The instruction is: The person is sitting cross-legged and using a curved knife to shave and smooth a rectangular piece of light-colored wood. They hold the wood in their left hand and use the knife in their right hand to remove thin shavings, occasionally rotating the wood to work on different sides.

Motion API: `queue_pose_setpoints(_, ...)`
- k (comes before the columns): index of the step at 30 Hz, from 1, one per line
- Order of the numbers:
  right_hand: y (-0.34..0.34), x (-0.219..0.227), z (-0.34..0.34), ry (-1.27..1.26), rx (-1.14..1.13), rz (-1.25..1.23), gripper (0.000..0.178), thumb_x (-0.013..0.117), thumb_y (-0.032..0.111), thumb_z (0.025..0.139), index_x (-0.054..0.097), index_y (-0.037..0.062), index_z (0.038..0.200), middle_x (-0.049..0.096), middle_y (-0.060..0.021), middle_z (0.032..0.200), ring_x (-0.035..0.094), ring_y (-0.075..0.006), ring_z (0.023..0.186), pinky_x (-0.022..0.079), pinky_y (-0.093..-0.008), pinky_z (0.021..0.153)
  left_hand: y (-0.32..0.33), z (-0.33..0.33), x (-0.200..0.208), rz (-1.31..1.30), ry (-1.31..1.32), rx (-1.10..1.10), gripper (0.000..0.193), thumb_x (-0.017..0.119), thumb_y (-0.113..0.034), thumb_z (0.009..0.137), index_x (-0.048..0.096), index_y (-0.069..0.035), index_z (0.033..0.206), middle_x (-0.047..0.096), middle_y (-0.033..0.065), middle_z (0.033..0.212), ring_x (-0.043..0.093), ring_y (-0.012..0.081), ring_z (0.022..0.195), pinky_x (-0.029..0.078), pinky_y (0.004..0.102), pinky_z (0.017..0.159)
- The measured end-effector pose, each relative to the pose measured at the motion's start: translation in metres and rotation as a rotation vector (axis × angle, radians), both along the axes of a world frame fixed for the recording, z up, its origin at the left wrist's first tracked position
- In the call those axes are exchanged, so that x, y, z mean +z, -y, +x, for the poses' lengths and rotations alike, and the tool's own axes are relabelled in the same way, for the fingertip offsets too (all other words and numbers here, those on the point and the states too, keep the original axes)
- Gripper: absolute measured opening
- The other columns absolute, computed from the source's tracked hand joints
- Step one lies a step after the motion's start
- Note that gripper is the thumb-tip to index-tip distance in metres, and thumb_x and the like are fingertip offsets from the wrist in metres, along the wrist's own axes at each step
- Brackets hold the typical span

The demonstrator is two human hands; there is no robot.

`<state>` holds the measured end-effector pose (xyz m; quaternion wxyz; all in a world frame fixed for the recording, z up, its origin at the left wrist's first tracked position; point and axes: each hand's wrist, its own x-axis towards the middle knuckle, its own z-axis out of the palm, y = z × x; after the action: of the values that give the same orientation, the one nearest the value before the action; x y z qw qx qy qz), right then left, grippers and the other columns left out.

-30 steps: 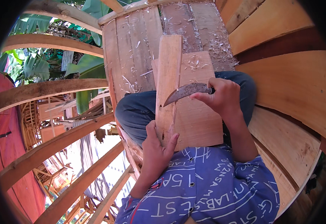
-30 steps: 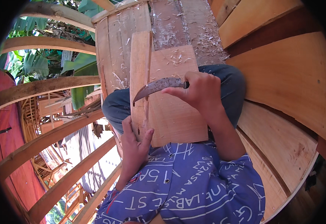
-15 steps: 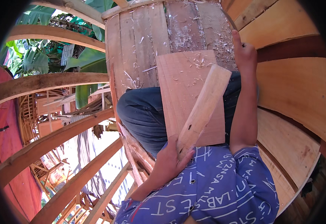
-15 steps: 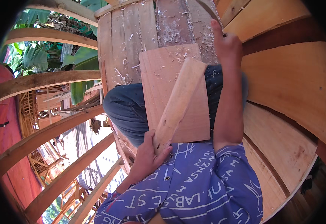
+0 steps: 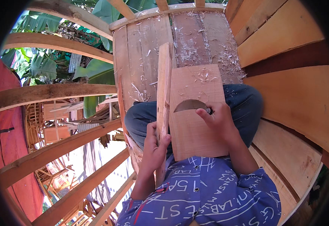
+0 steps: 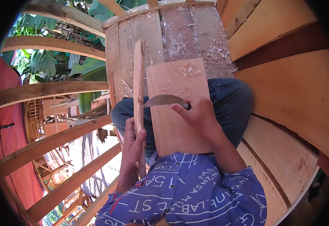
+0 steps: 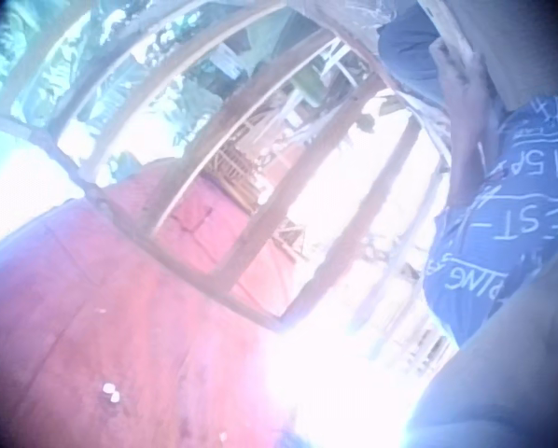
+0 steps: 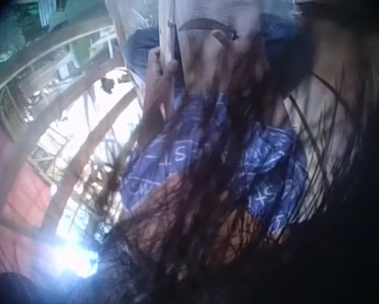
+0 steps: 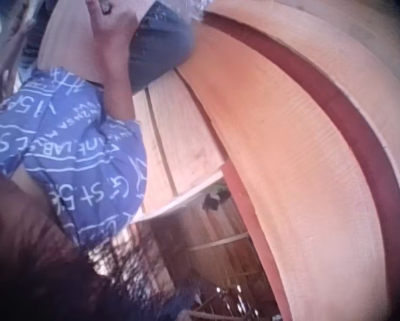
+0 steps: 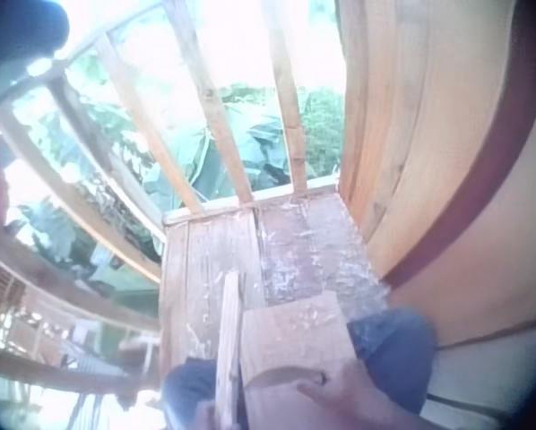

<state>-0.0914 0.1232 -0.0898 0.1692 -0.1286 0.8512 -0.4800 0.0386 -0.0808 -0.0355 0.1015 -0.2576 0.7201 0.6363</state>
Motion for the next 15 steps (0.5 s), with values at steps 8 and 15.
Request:
queue_pose_setpoints(8,-0.015,0.035,-0.014,-0.268,0.049,0.128,0.061,0.068,0.058,0.078,0.059,-0.0003,0.064,0.052,-0.0199,0.055,0.058,-0.0379,0.057,0.044,-0.0408,0.052,-0.022,-0.006,-0.001,0.181,-0.052,-0.109,0.044,0.057,-0.026,0.094,0.039,-0.002,0.126,0.055,0.0101,0.107,0.05,0.0135,0.1,0.04,0.0284,0.088)
queue_pose_setpoints(15,-0.022,0.024,-0.018,-0.47,0.001,0.213,0.074,0.066,0.076,0.064,0.054,0.0033,0.058,0.052,-0.0131,0.053,0.057,-0.0323,0.051,0.042,-0.0377,0.047,-0.028,0.004,0.003,0.204,-0.094,-0.206,0.062,0.057,-0.051,0.091,0.038,-0.002,0.124,0.048,0.0031,0.081,0.045,0.0067,0.059,0.036,0.022,0.05)
